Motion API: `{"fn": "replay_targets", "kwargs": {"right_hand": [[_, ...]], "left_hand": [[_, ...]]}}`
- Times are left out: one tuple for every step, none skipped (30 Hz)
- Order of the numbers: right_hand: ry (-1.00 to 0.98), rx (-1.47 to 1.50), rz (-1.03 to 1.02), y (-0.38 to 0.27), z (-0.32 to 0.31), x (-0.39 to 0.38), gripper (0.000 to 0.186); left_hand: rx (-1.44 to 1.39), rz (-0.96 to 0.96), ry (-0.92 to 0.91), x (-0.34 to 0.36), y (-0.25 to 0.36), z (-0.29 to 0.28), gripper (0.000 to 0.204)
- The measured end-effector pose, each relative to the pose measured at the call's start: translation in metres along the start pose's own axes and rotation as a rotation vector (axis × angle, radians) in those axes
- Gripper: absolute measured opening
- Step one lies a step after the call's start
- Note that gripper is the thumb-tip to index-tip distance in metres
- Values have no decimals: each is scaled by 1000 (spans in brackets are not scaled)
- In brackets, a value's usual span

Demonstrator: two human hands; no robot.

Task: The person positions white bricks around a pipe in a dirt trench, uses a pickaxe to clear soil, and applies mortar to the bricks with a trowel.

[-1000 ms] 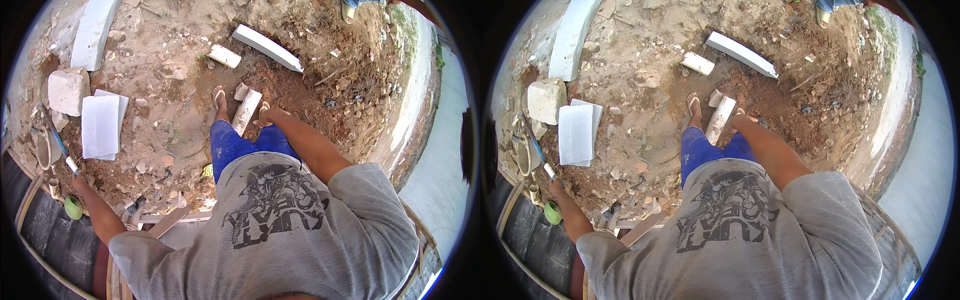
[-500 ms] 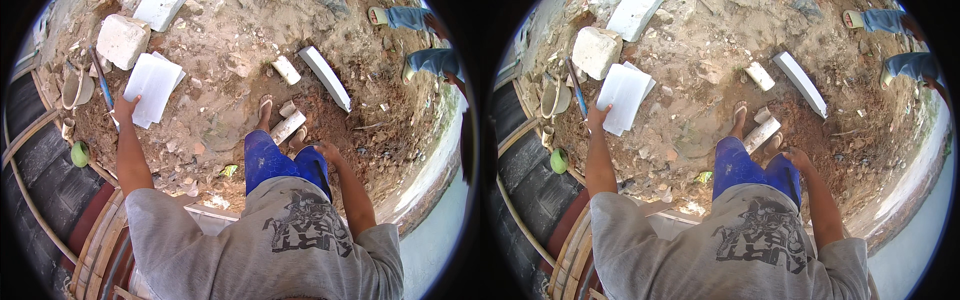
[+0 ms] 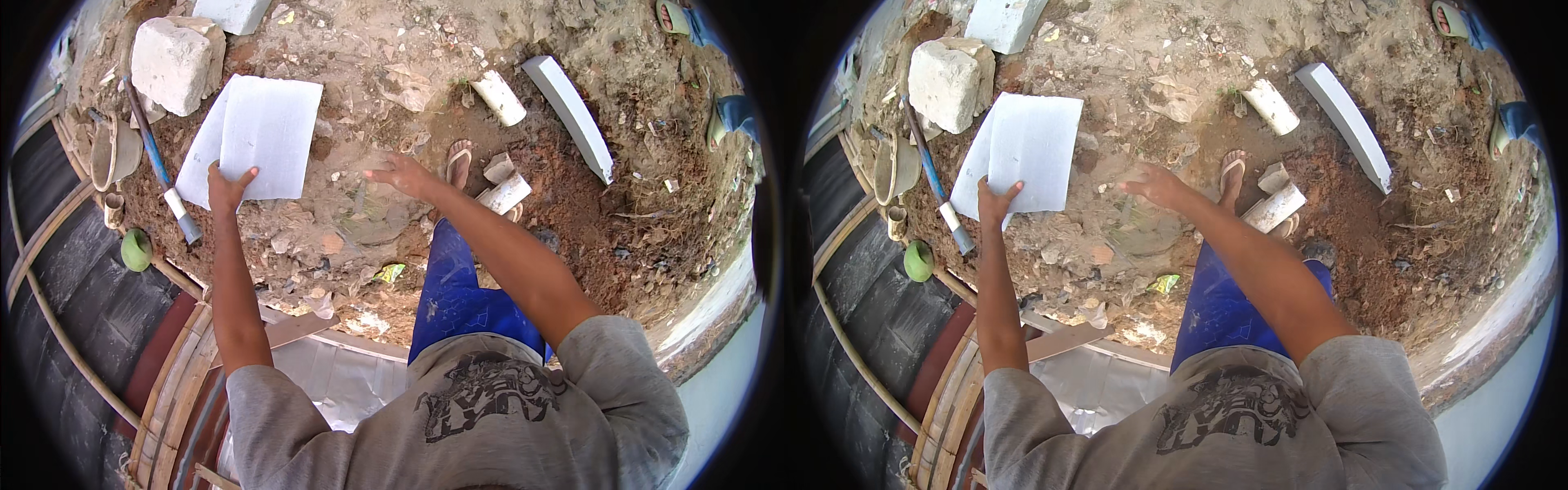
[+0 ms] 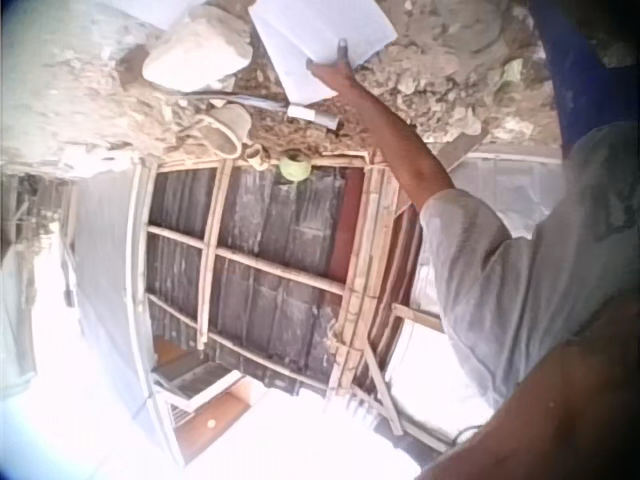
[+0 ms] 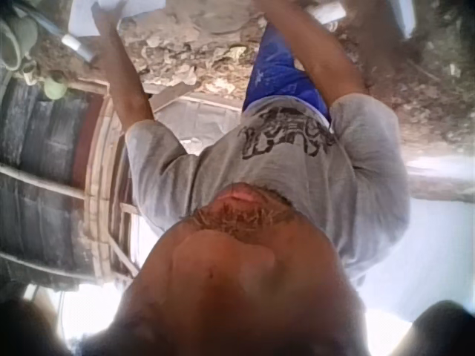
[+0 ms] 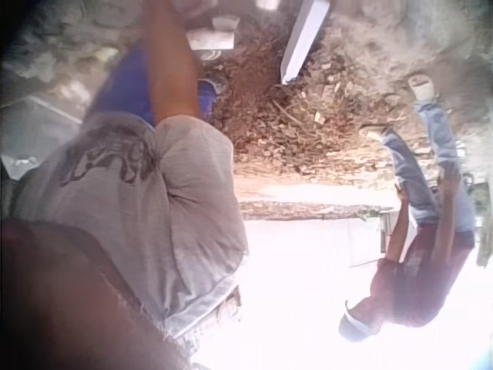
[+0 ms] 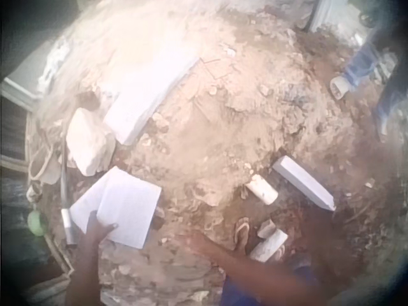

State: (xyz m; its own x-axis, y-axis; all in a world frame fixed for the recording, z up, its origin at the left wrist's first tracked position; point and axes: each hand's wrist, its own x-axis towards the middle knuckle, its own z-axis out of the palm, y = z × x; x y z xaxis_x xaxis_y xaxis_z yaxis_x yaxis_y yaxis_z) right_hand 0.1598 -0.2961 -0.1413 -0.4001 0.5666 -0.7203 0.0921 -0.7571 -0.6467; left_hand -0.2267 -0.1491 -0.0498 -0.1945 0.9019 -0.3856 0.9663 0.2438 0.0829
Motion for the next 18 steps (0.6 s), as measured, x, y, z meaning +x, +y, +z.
{"fn": "replay_targets", "kwargs": {"right_hand": [[-5, 189, 1, -10, 10, 31, 117], [38, 311, -3, -16, 21, 59, 117], [77, 424, -13, -24, 28, 82, 117], [54, 430, -17, -27, 33, 96, 117], [52, 501, 7, -38, 38, 106, 111], [63, 572, 35, -42, 40, 113, 105], [55, 582, 28, -38, 40, 126, 105], [28, 696, -32, -33, 39, 143, 100], [-5, 806, -87, -32, 41, 157, 94], [55, 910, 18, -47, 55, 150, 88], [44, 912, 6, -48, 53, 156, 88], [18, 865, -46, -38, 49, 162, 89], [-2, 817, -100, -28, 44, 166, 89], [43, 818, -76, -5, 35, 166, 89], [-11, 686, -61, 6, 25, 168, 89], [-52, 553, -45, 14, 9, 172, 89], [-30, 552, -112, 24, -2, 170, 99], [-37, 548, -180, 25, 5, 162, 109]], "left_hand": [[15, -8, 2, -1, 4, 3, 100], [-140, -27, -13, -6, 6, 4, 98], [-300, -48, -13, -9, 8, 6, 97], [-532, -166, -6, -23, 10, 13, 96], [-640, -331, 131, -36, 12, 23, 96], [-751, -486, 265, -50, 21, 38, 97], [-973, -569, 310, -63, 34, 57, 102], [-1203, -639, 358, -73, 47, 76, 107], [-1318, -634, 365, -83, 59, 96, 108], [-1425, -638, 397, -93, 54, 108, 110], [-1424, -625, 411, -95, 56, 119, 110], [-1500, -595, 482, -99, 59, 133, 110], [-1577, -562, 548, -99, 61, 143, 110], [-1354, -592, 568, -107, 75, 156, 99], [-1154, -519, 511, -114, 80, 164, 92], [-967, -427, 448, -118, 82, 168, 85], [-932, -387, 387, -118, 78, 167, 69], [-928, -338, 382, -119, 54, 163, 62]]}}
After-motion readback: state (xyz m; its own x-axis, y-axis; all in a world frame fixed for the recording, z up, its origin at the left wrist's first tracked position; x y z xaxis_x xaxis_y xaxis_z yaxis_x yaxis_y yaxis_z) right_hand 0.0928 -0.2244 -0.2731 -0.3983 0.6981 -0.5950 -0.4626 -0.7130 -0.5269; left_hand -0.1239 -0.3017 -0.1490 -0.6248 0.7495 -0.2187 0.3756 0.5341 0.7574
